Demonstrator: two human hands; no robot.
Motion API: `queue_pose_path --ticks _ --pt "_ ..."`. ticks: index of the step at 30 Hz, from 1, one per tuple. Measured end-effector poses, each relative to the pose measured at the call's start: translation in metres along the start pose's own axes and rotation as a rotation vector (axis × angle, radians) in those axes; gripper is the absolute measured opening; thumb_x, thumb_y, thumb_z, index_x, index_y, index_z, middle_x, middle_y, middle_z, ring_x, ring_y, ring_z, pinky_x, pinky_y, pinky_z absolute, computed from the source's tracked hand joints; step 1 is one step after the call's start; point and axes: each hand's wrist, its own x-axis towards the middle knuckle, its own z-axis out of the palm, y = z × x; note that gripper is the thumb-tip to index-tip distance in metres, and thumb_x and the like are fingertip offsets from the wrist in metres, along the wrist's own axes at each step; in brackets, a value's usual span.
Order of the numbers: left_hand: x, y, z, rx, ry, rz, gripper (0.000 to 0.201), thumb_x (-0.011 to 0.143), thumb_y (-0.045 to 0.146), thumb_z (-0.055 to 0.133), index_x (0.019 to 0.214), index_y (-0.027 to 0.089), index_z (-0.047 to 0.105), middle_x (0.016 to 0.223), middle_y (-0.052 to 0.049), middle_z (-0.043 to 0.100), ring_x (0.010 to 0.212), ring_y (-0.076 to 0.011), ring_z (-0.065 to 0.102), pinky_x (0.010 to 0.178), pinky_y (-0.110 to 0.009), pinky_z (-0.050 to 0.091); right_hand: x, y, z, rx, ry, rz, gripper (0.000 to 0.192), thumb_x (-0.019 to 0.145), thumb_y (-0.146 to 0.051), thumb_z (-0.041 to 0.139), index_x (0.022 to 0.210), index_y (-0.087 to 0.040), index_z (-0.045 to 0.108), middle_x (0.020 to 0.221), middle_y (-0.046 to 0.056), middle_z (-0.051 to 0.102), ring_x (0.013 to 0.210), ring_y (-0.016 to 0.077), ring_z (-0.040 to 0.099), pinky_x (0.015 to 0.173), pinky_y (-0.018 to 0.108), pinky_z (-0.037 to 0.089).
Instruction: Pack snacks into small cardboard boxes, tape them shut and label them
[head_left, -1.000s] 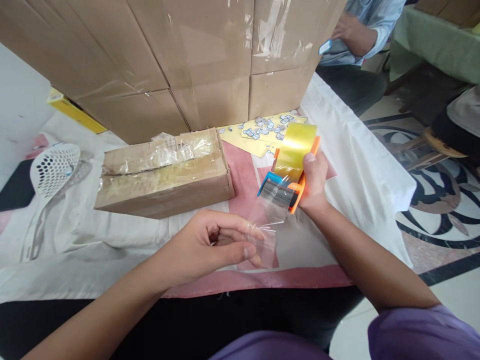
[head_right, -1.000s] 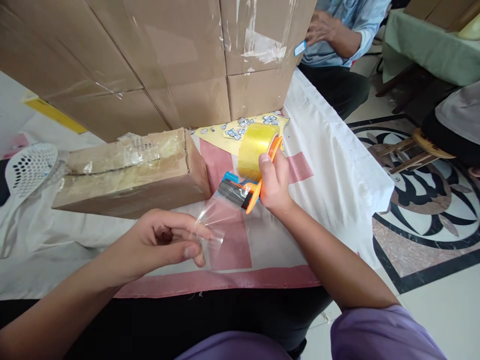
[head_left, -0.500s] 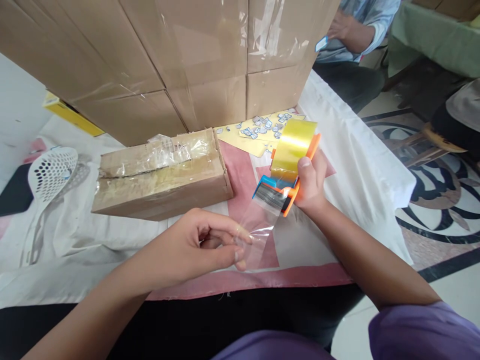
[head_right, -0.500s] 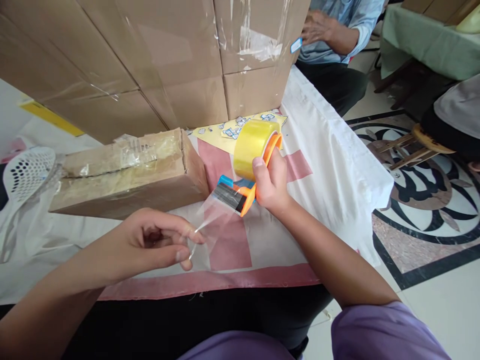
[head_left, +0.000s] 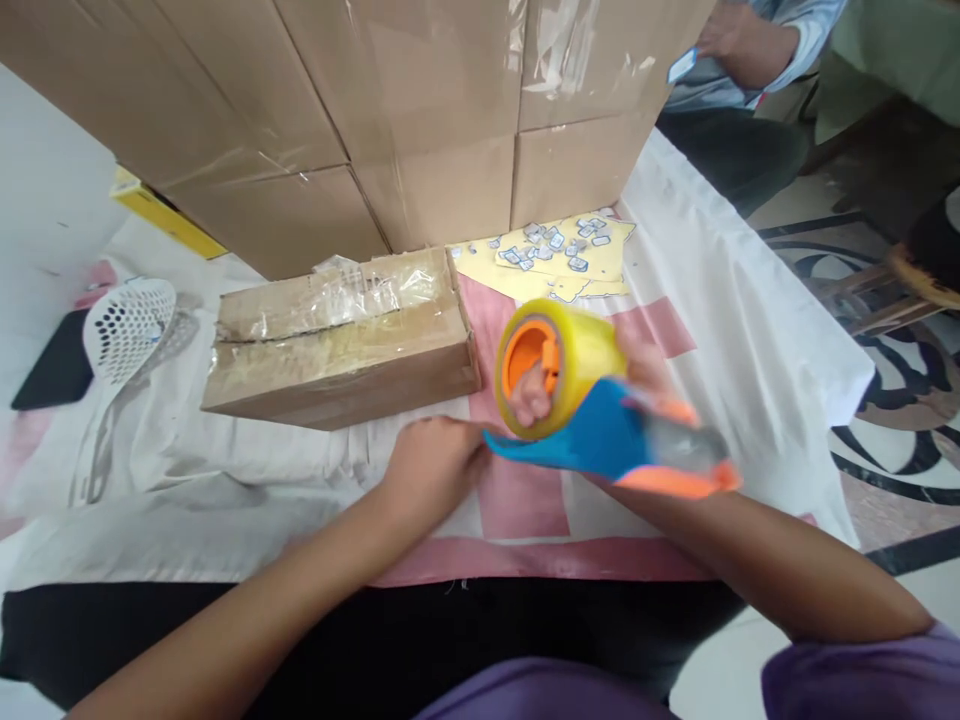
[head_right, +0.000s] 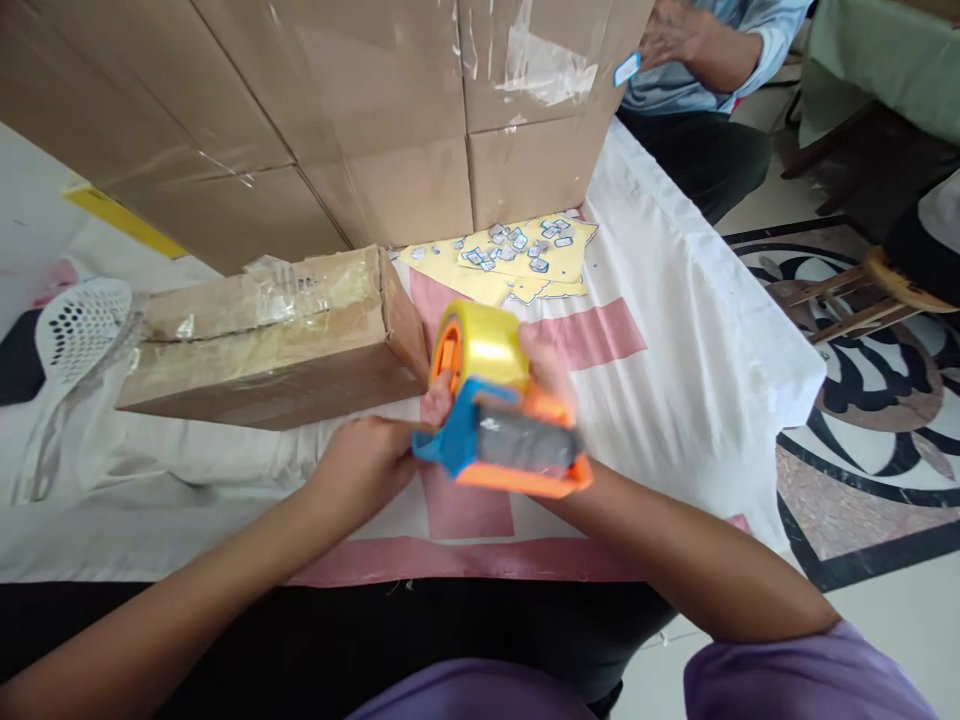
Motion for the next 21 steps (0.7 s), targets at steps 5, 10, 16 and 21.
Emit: queue_pose_path --ticks 5,10,16,21 --pt "0.005 0.000 -0.008 -0.137 -0.011 0.011 0.029 0.089 0.017 0.056 0.099 0.024 0.082 0.086 -0.001 0.080 0.075 -0.0187 0.071 0.069 -0.024 0.047 0.009 -0.017 -0.009 0.081 0.150 -0.001 0.061 0.081 -0.083 0.045 0.097 -0.027 0.065 0.081 0.010 0.068 0.094 0.0375 0.069 0.070 0.054 0.061" --pt "0.001 0.015 -0.008 -0.464 -0.102 -0.086 0.019 0.087 0.025 0.066 0.098 0.021 0.082 0.096 -0.004 0.081 0.092 -0.0222 0.074 0.082 -0.028 0.055 0.033 -0.013 -0.033 -0.022 0.283 -0.132 0.045 0.081 -0.067 0.068 0.094 -0.024 0.067 0.082 0.007 0.070 0.088 0.0315 0.072 0.072 0.046 0.062" --pt "-0.004 0.020 -0.021 -0.603 -0.129 -0.122 0.022 0.087 0.037 0.073 0.082 0.017 0.079 0.074 -0.005 0.077 0.073 -0.0168 0.072 0.069 -0.023 0.053 0.073 0.008 -0.084 -0.276 0.334 -0.314 0.051 0.070 -0.053 0.087 0.106 -0.026 0.064 0.109 0.009 0.074 0.108 0.0301 0.070 0.096 0.051 0.057" --pt "-0.011 0.025 -0.036 -0.669 -0.059 -0.026 0.021 0.086 0.035 0.075 0.074 0.018 0.077 0.067 -0.002 0.075 0.067 -0.0148 0.070 0.065 -0.021 0.051 0.101 0.032 -0.110 -0.241 0.351 -0.308 0.065 0.066 -0.048 0.090 0.119 -0.026 0.057 0.124 0.011 0.072 0.116 0.0280 0.068 0.102 0.050 0.055"
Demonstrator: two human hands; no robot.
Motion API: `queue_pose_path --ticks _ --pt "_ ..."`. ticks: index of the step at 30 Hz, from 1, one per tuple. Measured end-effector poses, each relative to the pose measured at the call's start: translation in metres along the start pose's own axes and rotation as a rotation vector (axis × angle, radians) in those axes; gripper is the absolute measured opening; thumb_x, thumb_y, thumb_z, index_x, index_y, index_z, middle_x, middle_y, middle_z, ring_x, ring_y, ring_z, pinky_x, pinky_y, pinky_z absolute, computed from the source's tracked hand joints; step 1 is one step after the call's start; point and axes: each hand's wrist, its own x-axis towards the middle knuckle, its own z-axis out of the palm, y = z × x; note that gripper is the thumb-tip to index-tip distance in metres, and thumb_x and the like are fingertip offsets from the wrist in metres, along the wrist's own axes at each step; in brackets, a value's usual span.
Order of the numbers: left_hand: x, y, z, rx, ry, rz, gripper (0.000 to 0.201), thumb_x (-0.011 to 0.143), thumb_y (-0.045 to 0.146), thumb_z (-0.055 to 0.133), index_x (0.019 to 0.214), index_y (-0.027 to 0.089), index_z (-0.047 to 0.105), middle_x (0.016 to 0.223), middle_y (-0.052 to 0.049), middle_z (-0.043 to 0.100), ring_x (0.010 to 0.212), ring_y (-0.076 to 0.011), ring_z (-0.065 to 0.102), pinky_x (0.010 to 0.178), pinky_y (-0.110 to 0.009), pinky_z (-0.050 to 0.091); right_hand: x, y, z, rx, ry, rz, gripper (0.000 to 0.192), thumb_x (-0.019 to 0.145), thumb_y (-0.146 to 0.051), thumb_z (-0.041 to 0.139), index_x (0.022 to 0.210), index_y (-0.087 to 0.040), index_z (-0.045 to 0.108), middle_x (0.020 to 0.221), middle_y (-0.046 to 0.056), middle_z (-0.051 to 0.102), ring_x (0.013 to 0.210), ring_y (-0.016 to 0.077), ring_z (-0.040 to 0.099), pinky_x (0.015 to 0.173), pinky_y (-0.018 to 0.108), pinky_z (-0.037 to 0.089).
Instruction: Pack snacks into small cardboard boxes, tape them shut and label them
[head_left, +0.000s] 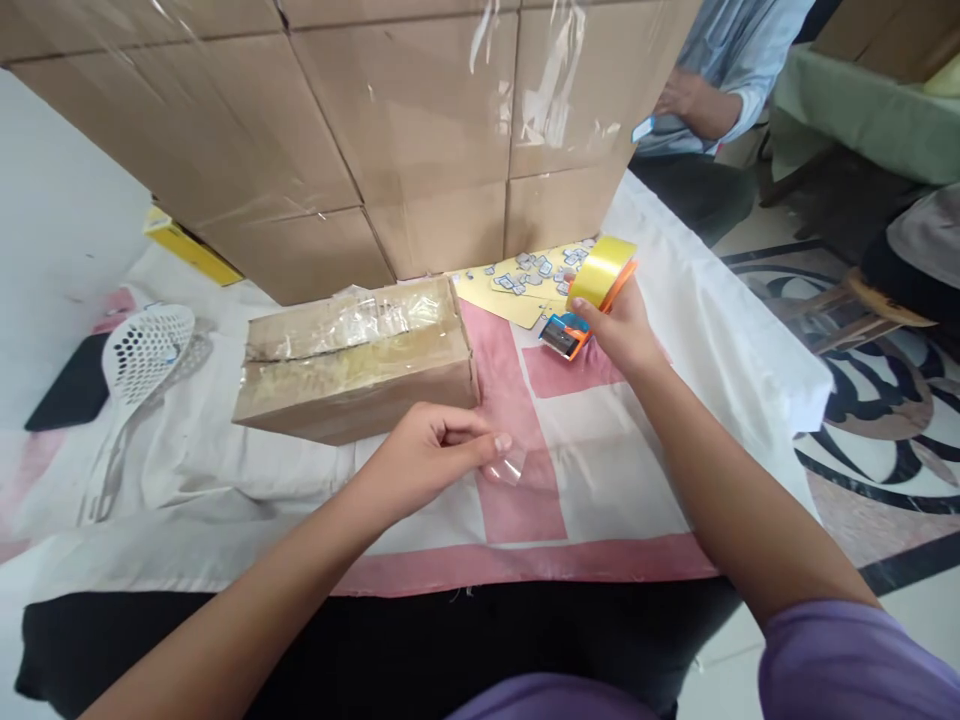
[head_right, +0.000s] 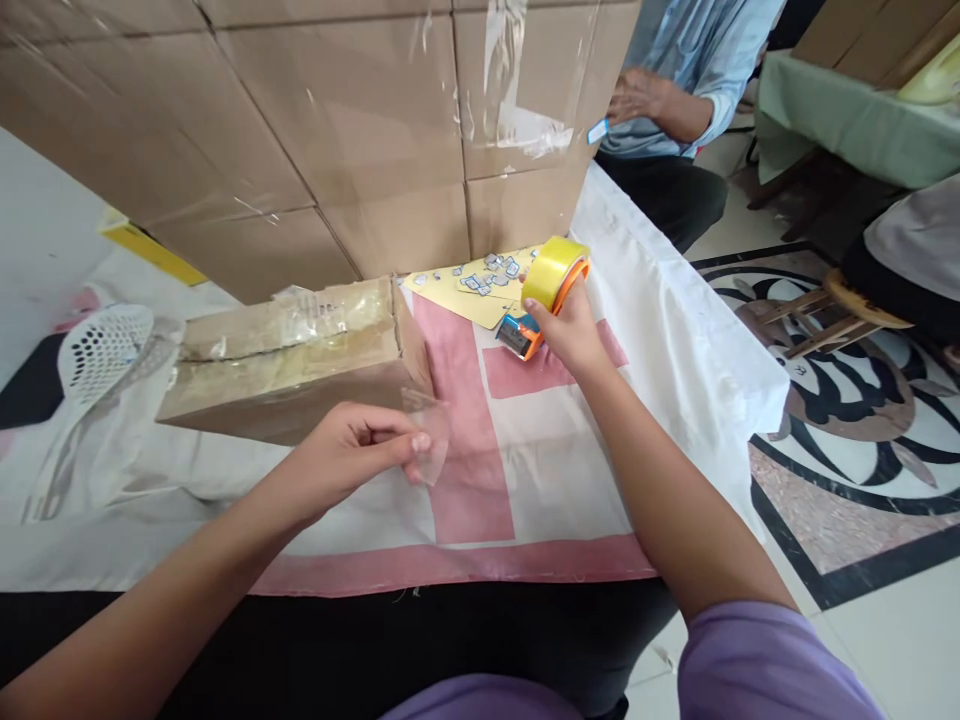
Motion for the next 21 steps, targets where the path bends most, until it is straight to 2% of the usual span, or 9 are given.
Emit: queue_pose_path --ticks 5,8,10,12,14,15,16,18,21 --pt "-0.008 0.013 -0.008 0.006 0.097 0.102 0.023 0.089 0.032 0.070 0.072 0.018 0.076 0.068 0.000 0.075 0.068 -0.0136 0.068 0.067 -0.021 0.050 0.008 0.004 0.000 0.003 -0.085 0.188 0.058 0.064 -0.039 0.089 0.115 -0.022 0.067 0.125 0.008 0.072 0.118 0.0303 0.067 0.107 0.049 0.052" --pt "-0.013 0.020 -0.012 0.021 0.171 0.156 0.023 0.089 0.032 0.070 0.072 0.019 0.075 0.067 0.000 0.075 0.067 -0.0133 0.066 0.066 -0.022 0.048 0.006 -0.002 -0.002 0.019 -0.099 0.258 0.059 0.061 -0.032 0.090 0.114 -0.020 0.067 0.121 0.009 0.073 0.113 0.0300 0.069 0.102 0.048 0.054" --pt "-0.017 0.023 -0.015 0.031 0.204 0.184 0.024 0.090 0.033 0.069 0.072 0.019 0.075 0.065 0.000 0.074 0.066 -0.0129 0.064 0.063 -0.022 0.045 0.005 -0.004 -0.006 0.001 0.041 0.278 0.052 0.061 -0.032 0.087 0.107 -0.019 0.066 0.111 0.009 0.074 0.104 0.0282 0.070 0.095 0.046 0.056" --pt "-0.022 0.026 -0.018 0.039 0.225 0.200 0.023 0.089 0.035 0.069 0.074 0.019 0.075 0.064 0.001 0.073 0.063 -0.0123 0.061 0.059 -0.021 0.043 0.002 -0.006 -0.007 -0.102 0.334 0.244 0.044 0.062 -0.031 0.084 0.098 -0.019 0.062 0.095 0.005 0.069 0.091 0.0238 0.067 0.087 0.042 0.055" --pt "-0.026 0.029 -0.021 0.044 0.237 0.207 0.021 0.089 0.036 0.069 0.077 0.019 0.076 0.063 0.001 0.072 0.061 -0.0118 0.060 0.057 -0.022 0.041 -0.003 -0.009 -0.005 -0.287 0.552 0.090 0.037 0.066 -0.030 0.079 0.094 -0.020 0.057 0.086 0.000 0.060 0.082 0.0187 0.060 0.082 0.038 0.051" --pt "-0.027 0.031 -0.023 0.045 0.243 0.209 0.021 0.089 0.036 0.069 0.078 0.020 0.076 0.063 0.001 0.072 0.061 -0.0116 0.059 0.056 -0.022 0.040 -0.007 -0.012 -0.002 -0.378 0.580 -0.020 0.033 0.069 -0.029 0.077 0.094 -0.020 0.056 0.085 -0.001 0.056 0.079 0.0170 0.056 0.080 0.037 0.049" --pt "-0.029 0.032 -0.024 0.048 0.249 0.211 0.021 0.090 0.036 0.069 0.078 0.020 0.076 0.063 0.001 0.072 0.060 -0.0114 0.058 0.055 -0.022 0.039 -0.012 -0.017 0.003 -0.445 0.548 -0.138 0.029 0.074 -0.029 0.074 0.094 -0.020 0.056 0.084 -0.001 0.054 0.077 0.0161 0.053 0.079 0.035 0.047" --pt "-0.031 0.034 -0.028 0.059 0.265 0.221 0.021 0.090 0.035 0.068 0.077 0.021 0.076 0.064 0.002 0.072 0.059 -0.0109 0.057 0.055 -0.022 0.038 -0.025 -0.031 0.018 -0.475 0.384 -0.328 0.019 0.082 -0.029 0.069 0.095 -0.020 0.058 0.085 0.000 0.054 0.077 0.0158 0.052 0.076 0.034 0.045" --pt "-0.034 0.037 -0.032 0.073 0.286 0.244 0.024 0.091 0.034 0.066 0.073 0.021 0.074 0.064 0.002 0.072 0.060 -0.0104 0.057 0.056 -0.022 0.039 -0.047 -0.064 0.049 -0.312 0.087 -0.415 0.012 0.092 -0.029 0.063 0.102 -0.022 0.061 0.091 0.002 0.060 0.083 0.0171 0.057 0.077 0.034 0.046"
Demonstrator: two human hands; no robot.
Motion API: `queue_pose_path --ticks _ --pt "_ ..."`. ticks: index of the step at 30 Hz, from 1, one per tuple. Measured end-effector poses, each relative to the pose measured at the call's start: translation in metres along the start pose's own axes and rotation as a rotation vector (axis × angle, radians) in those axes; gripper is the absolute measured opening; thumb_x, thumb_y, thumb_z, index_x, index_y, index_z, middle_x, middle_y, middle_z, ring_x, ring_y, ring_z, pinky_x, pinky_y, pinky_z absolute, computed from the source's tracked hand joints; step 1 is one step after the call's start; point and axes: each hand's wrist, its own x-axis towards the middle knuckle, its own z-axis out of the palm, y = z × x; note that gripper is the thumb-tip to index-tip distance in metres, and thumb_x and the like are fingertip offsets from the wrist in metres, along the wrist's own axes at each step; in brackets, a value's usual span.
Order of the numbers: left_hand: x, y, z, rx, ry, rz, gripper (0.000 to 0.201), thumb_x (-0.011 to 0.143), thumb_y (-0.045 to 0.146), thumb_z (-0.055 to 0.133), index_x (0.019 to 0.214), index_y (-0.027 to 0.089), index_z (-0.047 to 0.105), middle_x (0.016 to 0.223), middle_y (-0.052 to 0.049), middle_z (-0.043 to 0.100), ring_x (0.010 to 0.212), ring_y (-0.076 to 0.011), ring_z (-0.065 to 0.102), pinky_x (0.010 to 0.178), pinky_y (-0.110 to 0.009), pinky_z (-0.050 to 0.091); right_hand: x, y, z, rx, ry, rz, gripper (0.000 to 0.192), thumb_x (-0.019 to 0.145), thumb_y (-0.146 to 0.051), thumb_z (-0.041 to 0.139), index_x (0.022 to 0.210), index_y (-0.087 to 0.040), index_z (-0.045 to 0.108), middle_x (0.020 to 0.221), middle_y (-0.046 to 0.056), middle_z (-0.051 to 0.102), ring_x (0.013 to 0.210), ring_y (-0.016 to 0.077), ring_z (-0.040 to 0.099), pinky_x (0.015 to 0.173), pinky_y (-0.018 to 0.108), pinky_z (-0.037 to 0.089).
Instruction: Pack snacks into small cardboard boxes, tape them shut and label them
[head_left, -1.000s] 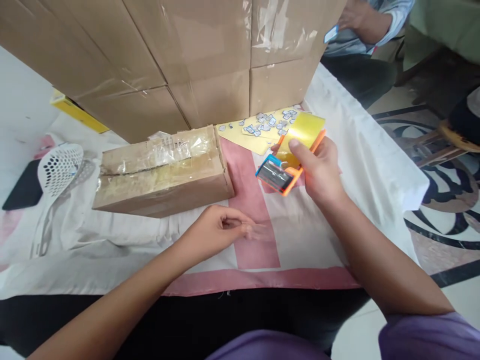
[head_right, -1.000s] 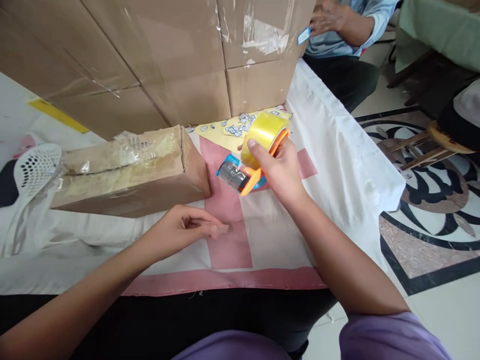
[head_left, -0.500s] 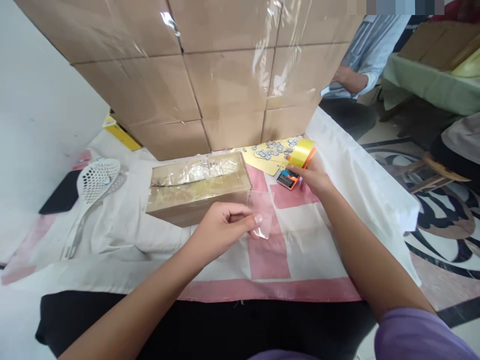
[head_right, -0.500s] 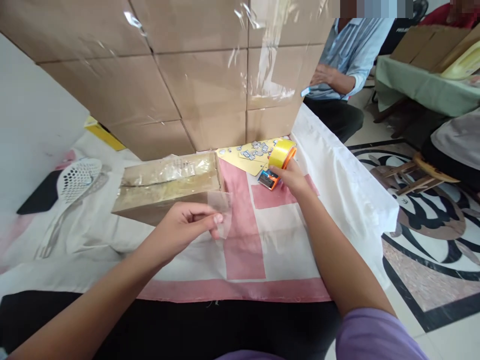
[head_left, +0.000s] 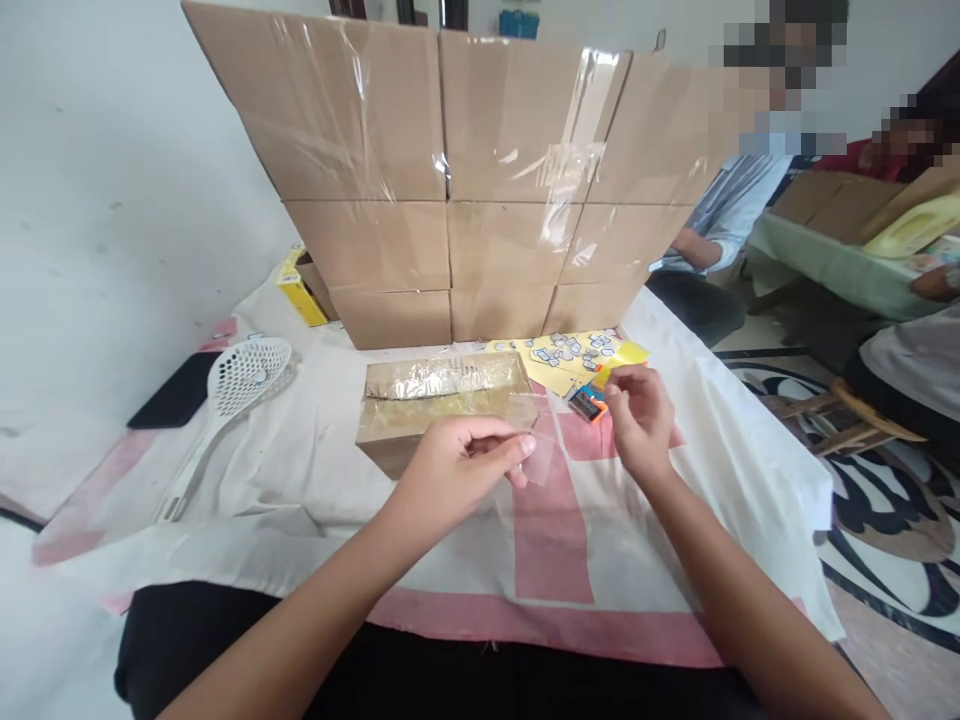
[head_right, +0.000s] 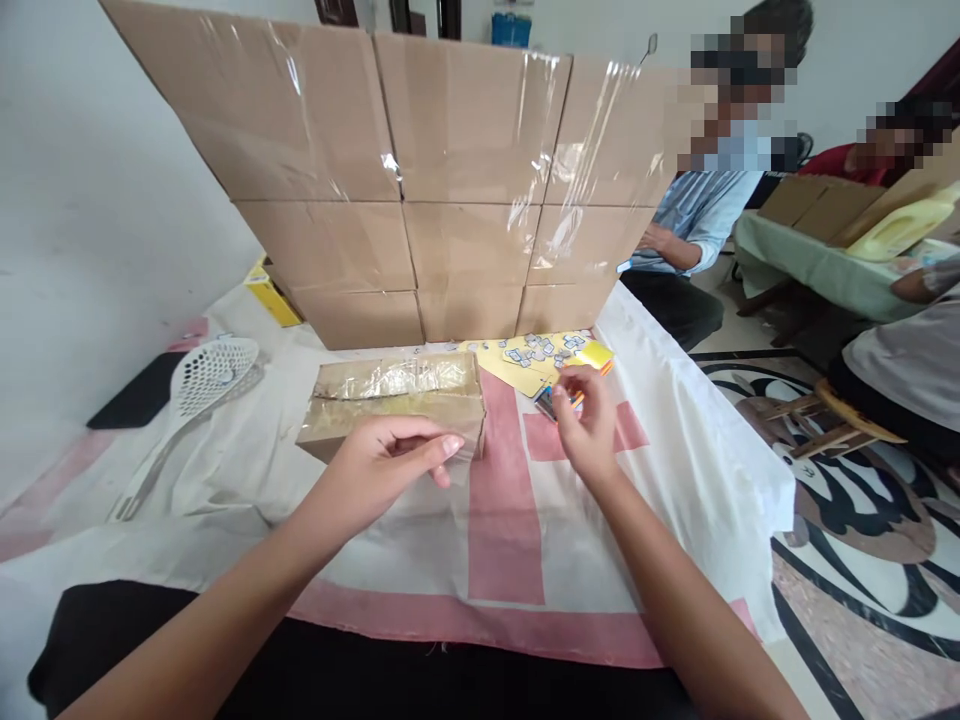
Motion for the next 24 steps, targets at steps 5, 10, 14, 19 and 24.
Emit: queue_pose_path --ticks 5,10,14,19,24 --pt "-0.005 0.005 -0.007 -0.010 0.001 0.057 0.028 0.092 0.034 0.065 0.069 0.020 0.072 0.063 0.002 0.071 0.061 -0.0109 0.058 0.059 -0.023 0.040 0.005 -0.086 0.027 0.358 -0.363 -0.040 0.033 0.098 -0.029 0.059 0.132 -0.031 0.057 0.102 0.004 0.066 0.085 0.0173 0.064 0.077 0.035 0.052" --pt "-0.014 0.014 -0.016 -0.025 0.004 0.132 0.029 0.092 0.035 0.065 0.068 0.019 0.071 0.063 0.000 0.070 0.063 -0.0134 0.060 0.061 -0.025 0.041 0.015 -0.132 0.049 0.338 -0.474 -0.105 0.043 0.093 -0.016 0.067 0.131 -0.034 0.059 0.081 -0.003 0.065 0.073 0.0117 0.062 0.066 0.026 0.049" --pt "-0.017 0.016 -0.025 -0.079 0.012 0.145 0.029 0.091 0.035 0.065 0.068 0.019 0.070 0.062 0.000 0.069 0.064 -0.0144 0.061 0.062 -0.026 0.043 0.018 -0.141 0.063 0.345 -0.466 -0.085 0.034 0.093 -0.015 0.065 0.123 -0.032 0.064 0.074 -0.005 0.066 0.066 0.0103 0.062 0.065 0.025 0.049" --pt "-0.017 0.010 -0.030 -0.127 0.010 0.139 0.031 0.091 0.036 0.065 0.065 0.019 0.069 0.061 -0.001 0.069 0.064 -0.0147 0.061 0.062 -0.025 0.043 0.022 -0.144 0.068 0.273 -0.470 -0.081 0.021 0.092 -0.016 0.067 0.108 -0.028 0.071 0.070 -0.004 0.066 0.062 0.0101 0.063 0.061 0.024 0.050" --pt "-0.020 0.008 -0.032 -0.187 -0.011 0.128 0.023 0.090 0.034 0.065 0.074 0.019 0.074 0.063 -0.001 0.071 0.064 -0.0156 0.062 0.063 -0.026 0.043 0.024 -0.151 0.068 0.178 -0.477 -0.037 0.009 0.091 -0.019 0.069 0.099 -0.024 0.070 0.072 -0.003 0.070 0.064 0.0111 0.067 0.060 0.023 0.050"
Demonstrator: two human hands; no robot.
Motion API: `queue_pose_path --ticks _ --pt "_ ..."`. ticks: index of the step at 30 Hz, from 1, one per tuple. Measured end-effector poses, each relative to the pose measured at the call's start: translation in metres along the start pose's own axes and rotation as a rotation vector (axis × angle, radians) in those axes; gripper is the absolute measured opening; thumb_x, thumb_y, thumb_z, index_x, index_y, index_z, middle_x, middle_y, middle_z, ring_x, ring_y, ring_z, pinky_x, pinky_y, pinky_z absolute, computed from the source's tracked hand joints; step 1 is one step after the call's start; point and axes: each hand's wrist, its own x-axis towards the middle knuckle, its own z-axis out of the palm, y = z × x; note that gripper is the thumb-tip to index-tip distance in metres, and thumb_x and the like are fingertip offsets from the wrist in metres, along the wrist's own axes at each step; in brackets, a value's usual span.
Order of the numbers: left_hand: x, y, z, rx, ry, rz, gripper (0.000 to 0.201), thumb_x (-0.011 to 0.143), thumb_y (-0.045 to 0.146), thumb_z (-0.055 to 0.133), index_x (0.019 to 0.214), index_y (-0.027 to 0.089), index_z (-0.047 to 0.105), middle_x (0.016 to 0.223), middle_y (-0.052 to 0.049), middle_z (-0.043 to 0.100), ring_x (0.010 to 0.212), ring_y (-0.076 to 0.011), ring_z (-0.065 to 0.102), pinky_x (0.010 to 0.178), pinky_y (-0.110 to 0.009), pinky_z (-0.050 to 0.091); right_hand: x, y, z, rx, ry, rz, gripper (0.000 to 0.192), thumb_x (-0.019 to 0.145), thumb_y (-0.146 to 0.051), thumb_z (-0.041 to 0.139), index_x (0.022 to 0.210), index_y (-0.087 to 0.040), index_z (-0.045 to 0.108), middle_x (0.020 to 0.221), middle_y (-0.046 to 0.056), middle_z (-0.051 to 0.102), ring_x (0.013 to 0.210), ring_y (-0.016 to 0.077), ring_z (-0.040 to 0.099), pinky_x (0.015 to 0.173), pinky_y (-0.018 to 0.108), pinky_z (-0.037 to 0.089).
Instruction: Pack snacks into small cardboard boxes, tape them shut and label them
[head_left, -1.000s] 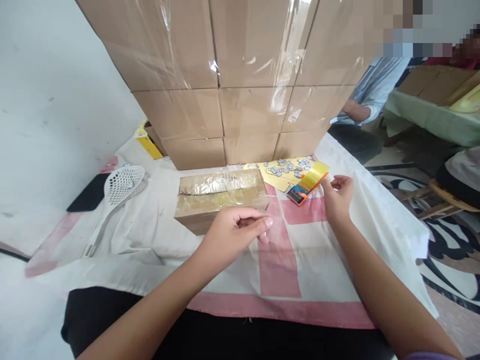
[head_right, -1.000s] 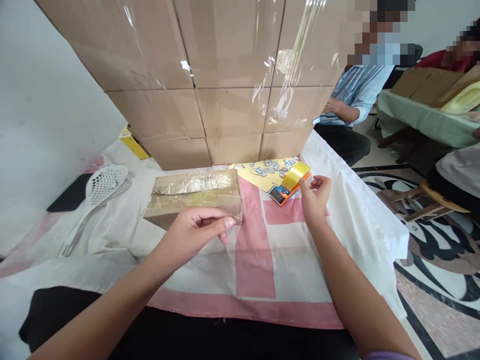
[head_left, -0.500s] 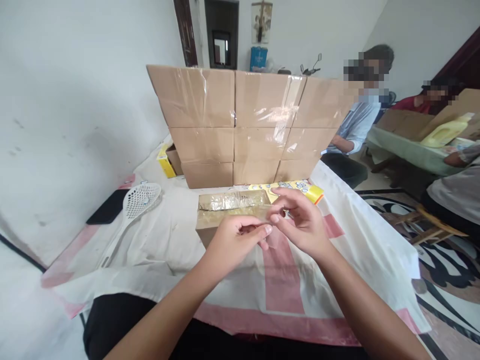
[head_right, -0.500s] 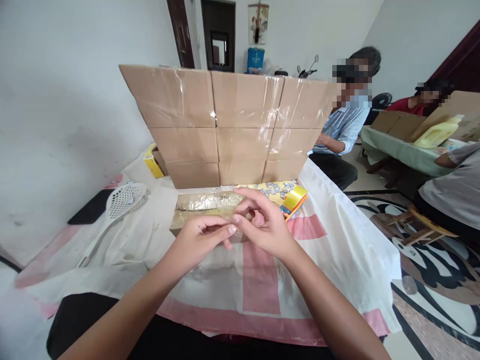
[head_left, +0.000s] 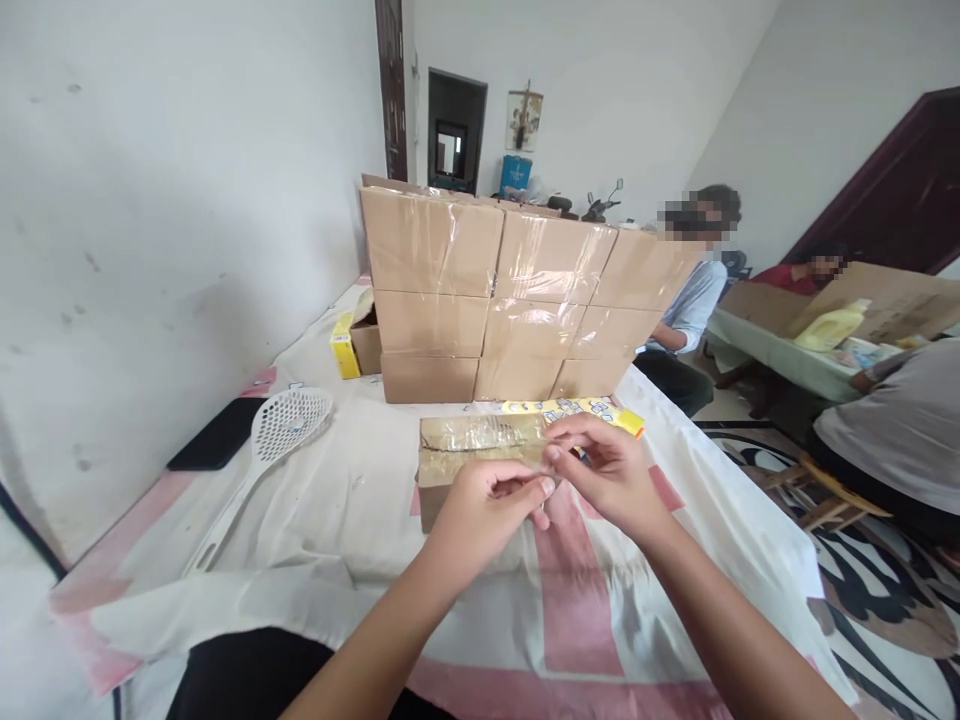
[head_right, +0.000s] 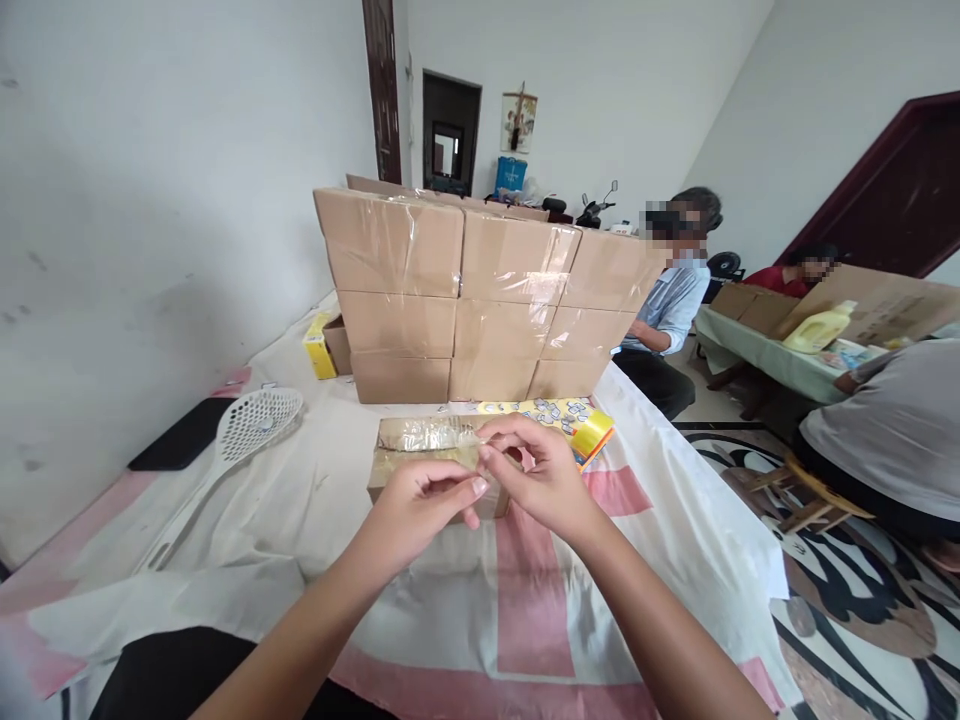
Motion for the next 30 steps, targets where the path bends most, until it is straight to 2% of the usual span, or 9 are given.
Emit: queue_pose_path --ticks 4,8,11,13,15,19,23,28,30 --pt "-0.001 -0.002 0.000 -0.028 0.018 -0.018 0.022 0.089 0.033 0.065 0.073 0.019 0.072 0.062 -0.001 0.070 0.064 -0.0177 0.066 0.065 -0.029 0.045 -0.002 -0.005 0.000 -0.071 -0.006 0.053 0.003 0.092 -0.024 0.069 0.090 -0.023 0.066 0.072 -0.001 0.068 0.064 0.0128 0.065 0.060 0.025 0.049" --pt "-0.002 -0.011 0.000 -0.019 0.034 -0.049 0.024 0.087 0.036 0.065 0.070 0.019 0.070 0.061 -0.002 0.069 0.064 -0.0193 0.067 0.065 -0.031 0.045 -0.001 -0.004 -0.002 -0.146 -0.051 0.068 0.013 0.092 -0.030 0.069 0.082 -0.023 0.069 0.075 0.003 0.069 0.067 0.0163 0.063 0.058 0.028 0.048" --pt "-0.005 -0.017 -0.011 0.027 0.089 -0.114 0.030 0.086 0.041 0.068 0.107 0.020 0.073 0.061 -0.001 0.070 0.067 -0.0211 0.068 0.065 -0.031 0.045 0.009 0.002 0.005 -0.118 -0.086 0.041 0.011 0.089 -0.032 0.072 0.082 -0.024 0.073 0.082 0.005 0.069 0.075 0.0184 0.064 0.060 0.030 0.048" --pt "-0.008 -0.017 -0.024 0.056 0.139 -0.146 0.055 0.085 0.045 0.069 0.134 0.021 0.061 0.063 0.000 0.072 0.069 -0.0214 0.067 0.065 -0.032 0.045 0.019 0.007 0.015 -0.079 -0.072 0.009 0.011 0.087 -0.033 0.075 0.079 -0.025 0.074 0.083 0.004 0.066 0.077 0.0184 0.062 0.062 0.031 0.047" --pt "-0.011 -0.015 -0.041 0.089 0.176 -0.135 0.066 0.085 0.048 0.069 0.143 0.020 0.052 0.067 -0.001 0.074 0.071 -0.0212 0.066 0.066 -0.031 0.044 0.031 0.012 0.028 -0.010 -0.051 0.006 0.013 0.083 -0.034 0.079 0.077 -0.024 0.074 0.079 0.003 0.063 0.075 0.0172 0.060 0.064 0.031 0.046" --pt "-0.021 -0.005 -0.075 0.168 0.108 -0.151 0.070 0.084 0.051 0.070 0.141 0.015 0.054 0.082 -0.006 0.078 0.073 -0.0208 0.064 0.061 -0.030 0.040 0.046 0.019 0.055 0.190 -0.095 0.068 0.016 0.076 -0.036 0.086 0.075 -0.023 0.075 0.076 0.001 0.063 0.072 0.0156 0.058 0.068 0.031 0.046" --pt "-0.030 0.004 -0.092 0.184 0.072 -0.195 0.065 0.083 0.049 0.070 0.135 0.013 0.059 0.082 -0.008 0.078 0.077 -0.0221 0.066 0.062 -0.030 0.042 0.047 0.023 0.066 0.274 -0.120 0.102 0.012 0.079 -0.033 0.083 0.077 -0.023 0.076 0.079 0.000 0.066 0.076 0.0150 0.059 0.073 0.030 0.046" --pt "-0.028 -0.003 -0.094 0.281 0.179 -0.211 0.041 0.086 0.047 0.066 0.115 0.018 0.068 0.068 -0.003 0.073 0.059 -0.0191 0.063 0.059 -0.030 0.042 0.049 0.025 0.035 0.357 0.208 0.187 0.025 0.071 -0.043 0.085 0.073 -0.022 0.072 0.072 0.000 0.065 0.068 0.0145 0.056 0.067 0.029 0.045" --pt "-0.025 -0.008 -0.094 0.292 0.237 -0.168 0.029 0.088 0.046 0.062 0.096 0.019 0.069 0.065 -0.002 0.071 0.051 -0.0169 0.060 0.060 -0.030 0.044 0.048 0.025 0.014 0.301 0.195 0.233 0.028 0.068 -0.044 0.087 0.073 -0.021 0.072 0.071 0.000 0.065 0.067 0.0142 0.055 0.065 0.028 0.045"
